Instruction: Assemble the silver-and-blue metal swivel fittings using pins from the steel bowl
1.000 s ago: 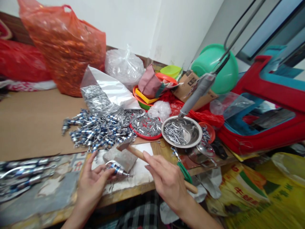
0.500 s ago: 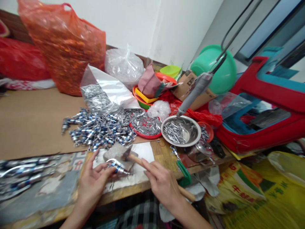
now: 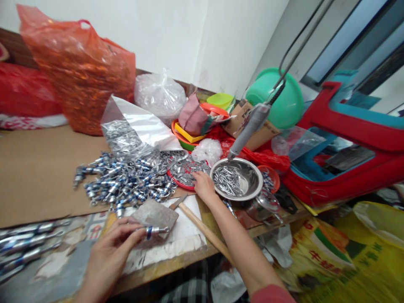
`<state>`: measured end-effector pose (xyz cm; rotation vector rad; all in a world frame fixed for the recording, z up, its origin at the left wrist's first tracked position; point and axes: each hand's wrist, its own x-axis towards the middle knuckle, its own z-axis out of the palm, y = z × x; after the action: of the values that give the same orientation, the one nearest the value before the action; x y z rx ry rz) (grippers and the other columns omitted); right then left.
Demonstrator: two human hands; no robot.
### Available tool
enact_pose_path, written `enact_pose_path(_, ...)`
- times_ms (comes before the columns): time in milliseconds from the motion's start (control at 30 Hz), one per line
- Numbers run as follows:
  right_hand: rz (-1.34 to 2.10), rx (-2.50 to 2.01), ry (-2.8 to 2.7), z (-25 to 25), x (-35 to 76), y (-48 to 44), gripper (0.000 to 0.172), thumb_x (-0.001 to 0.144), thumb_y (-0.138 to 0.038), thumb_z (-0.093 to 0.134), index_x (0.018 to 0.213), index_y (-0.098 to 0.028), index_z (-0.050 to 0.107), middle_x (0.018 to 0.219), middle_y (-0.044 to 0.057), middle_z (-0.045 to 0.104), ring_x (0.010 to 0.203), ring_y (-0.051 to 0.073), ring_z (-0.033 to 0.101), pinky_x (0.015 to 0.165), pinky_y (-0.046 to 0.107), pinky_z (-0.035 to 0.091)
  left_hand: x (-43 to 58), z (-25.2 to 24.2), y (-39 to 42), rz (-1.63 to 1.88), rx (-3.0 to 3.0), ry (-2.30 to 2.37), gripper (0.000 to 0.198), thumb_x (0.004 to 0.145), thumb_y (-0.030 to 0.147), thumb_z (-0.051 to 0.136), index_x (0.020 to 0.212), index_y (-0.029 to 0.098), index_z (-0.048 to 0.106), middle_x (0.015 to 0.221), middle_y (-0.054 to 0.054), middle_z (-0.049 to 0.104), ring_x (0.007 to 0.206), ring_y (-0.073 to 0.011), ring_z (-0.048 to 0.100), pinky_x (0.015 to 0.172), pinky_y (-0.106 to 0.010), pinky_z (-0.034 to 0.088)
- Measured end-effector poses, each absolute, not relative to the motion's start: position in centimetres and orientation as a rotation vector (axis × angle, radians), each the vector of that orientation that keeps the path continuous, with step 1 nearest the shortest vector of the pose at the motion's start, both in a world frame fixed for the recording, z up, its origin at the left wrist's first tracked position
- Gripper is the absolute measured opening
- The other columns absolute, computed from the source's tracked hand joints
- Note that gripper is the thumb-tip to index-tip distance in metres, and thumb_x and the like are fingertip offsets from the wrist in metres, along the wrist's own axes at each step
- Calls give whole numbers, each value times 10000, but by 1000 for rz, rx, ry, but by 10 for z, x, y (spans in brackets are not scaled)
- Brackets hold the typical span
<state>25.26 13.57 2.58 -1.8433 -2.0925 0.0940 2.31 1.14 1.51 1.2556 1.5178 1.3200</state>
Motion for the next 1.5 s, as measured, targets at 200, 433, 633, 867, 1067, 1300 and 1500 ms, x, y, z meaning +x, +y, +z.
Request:
enact_pose_path(200, 114, -1879, -2073, 16, 249, 170, 151, 750, -99, 517, 765, -174, 648, 837, 86, 642, 868, 213, 573, 746, 287, 400, 19, 19, 11, 1273, 1269, 1540, 166, 541, 393, 681, 598, 241, 719, 758, -33, 643, 734, -200, 604, 636, -272, 481)
enact_pose_path(433, 241, -1672, -1933, 42, 227, 122, 179, 810, -140, 476, 877, -167, 641, 890, 53, 656, 845, 141, 593, 770, 239, 431, 17, 17, 12, 1244, 1504, 1468, 130, 617, 325, 654, 700, 256, 726, 736, -16, 641, 706, -160, 605, 641, -239, 468)
enact_pose_path(633, 805, -1196, -1812, 50, 182, 53, 118, 678, -106, 623, 729, -193, 684, 722, 0, 678, 684, 122, 623, 648, 214, 489, 22, 17, 13, 1253, 1392, 1491, 280, 594, 275, 686, 863, 200, 688, 695, -2, 661, 622, -141, 600, 609, -223, 483)
enact_pose_path(867, 1088, -1080, -1685, 53, 170, 35, 214, 656, -56, 584, 827, -184, 594, 703, -26, 641, 665, 109, 621, 632, 208, 496, 20, 19, 12, 1302, 1486, 1407, 201, 619, 238, 669, 815, 217, 711, 684, -1, 661, 637, -137, 597, 608, -210, 471)
enact_pose_path(1067, 1010, -1051, -1687, 50, 174, 26, 211, 680, -117, 614, 868, -178, 541, 737, 0, 637, 685, 122, 625, 646, 227, 507, 17, 25, 7, 1247, 1416, 1311, 111, 644, 245, 655, 731, 260, 722, 683, 6, 651, 671, -134, 597, 605, -198, 453)
enact_pose_path(1300, 102, -626, -2280, 51, 194, 15, 198, 792, -90, 488, 951, -145, 594, 901, 101, 643, 805, 154, 597, 666, 253, 490, 12, 39, 6, 1161, 1366, 1294, 89, 672, 288, 627, 638, 216, 668, 677, 4, 645, 646, -133, 583, 616, -214, 453)
enact_pose_path(1500, -54, -512, -2351, 56, 196, 17, 203, 810, -96, 462, 947, -85, 612, 903, 136, 653, 851, 182, 593, 690, 283, 500, 11, 49, 5, 1147, 1585, 1350, 112, 688, 296, 605, 624, 218, 654, 786, -17, 647, 819, -170, 577, 747, -250, 434)
